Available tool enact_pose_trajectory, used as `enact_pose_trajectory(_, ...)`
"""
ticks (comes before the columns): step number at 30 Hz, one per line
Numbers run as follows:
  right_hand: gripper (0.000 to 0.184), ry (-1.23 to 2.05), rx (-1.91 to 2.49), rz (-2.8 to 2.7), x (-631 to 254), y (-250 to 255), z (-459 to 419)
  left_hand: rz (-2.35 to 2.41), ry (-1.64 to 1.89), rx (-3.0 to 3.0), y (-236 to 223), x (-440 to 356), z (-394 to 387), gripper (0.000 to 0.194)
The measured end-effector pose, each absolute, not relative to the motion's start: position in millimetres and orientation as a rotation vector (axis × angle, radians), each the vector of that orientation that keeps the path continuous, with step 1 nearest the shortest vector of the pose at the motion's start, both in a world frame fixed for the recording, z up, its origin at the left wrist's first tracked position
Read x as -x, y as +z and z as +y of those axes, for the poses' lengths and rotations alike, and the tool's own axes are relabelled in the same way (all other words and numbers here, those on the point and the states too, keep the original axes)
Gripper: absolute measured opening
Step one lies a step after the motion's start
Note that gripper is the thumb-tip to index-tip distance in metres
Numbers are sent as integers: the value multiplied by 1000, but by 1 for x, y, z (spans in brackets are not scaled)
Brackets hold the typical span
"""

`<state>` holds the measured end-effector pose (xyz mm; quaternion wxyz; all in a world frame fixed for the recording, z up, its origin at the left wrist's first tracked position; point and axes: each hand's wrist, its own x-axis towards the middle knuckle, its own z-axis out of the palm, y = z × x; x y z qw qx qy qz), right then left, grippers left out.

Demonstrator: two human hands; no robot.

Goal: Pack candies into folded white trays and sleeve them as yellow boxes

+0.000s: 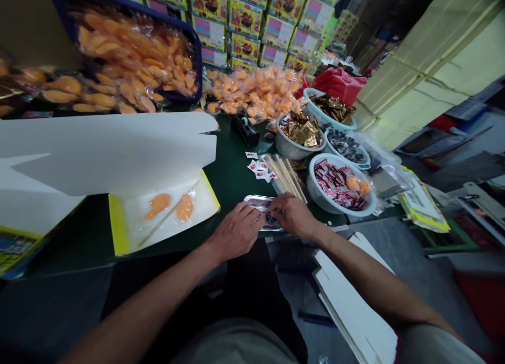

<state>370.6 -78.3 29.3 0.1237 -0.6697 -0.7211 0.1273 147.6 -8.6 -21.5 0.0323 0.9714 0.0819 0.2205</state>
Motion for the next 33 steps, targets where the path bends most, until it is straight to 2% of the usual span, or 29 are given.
enact_pose_trajectory(4, 9, 258, 2009, -2079, -357, 27, -87, 247, 631, -2980, -18, -146, -7, 42)
enact_pose_trajectory(7, 16, 131, 1960, -2001, -375, 33, -88, 244, 689, -2989, -21, -149, -1, 41)
enact_pose_trajectory(9, 20, -22, 2023, -1840, -410, 46, -90, 220, 751, -2993, -25, -152, 2, 42)
enact_pose_trajectory(14, 28, -404, 2530, -1101, -541, 94, -109, 178, 871, -3014, -31, -155, 5, 42)
enact_pose_trajectory(16, 33, -423, 2573, -934, -582, 101, -120, 173, 898, -3022, -33, -155, 5, 41)
enact_pose_trajectory(20, 21, -346, 2528, -792, -619, 91, -138, 196, 921, -3026, -36, -155, 6, 42)
enact_pose_trajectory(27, 47, -432, 2238, -689, -624, 85, -146, 166, 1006, -3031, -38, -156, 8, 44)
enact_pose_trajectory(33, 40, -432, 2190, -806, -603, 91, -136, 192, 985, -3025, -37, -155, 6, 44)
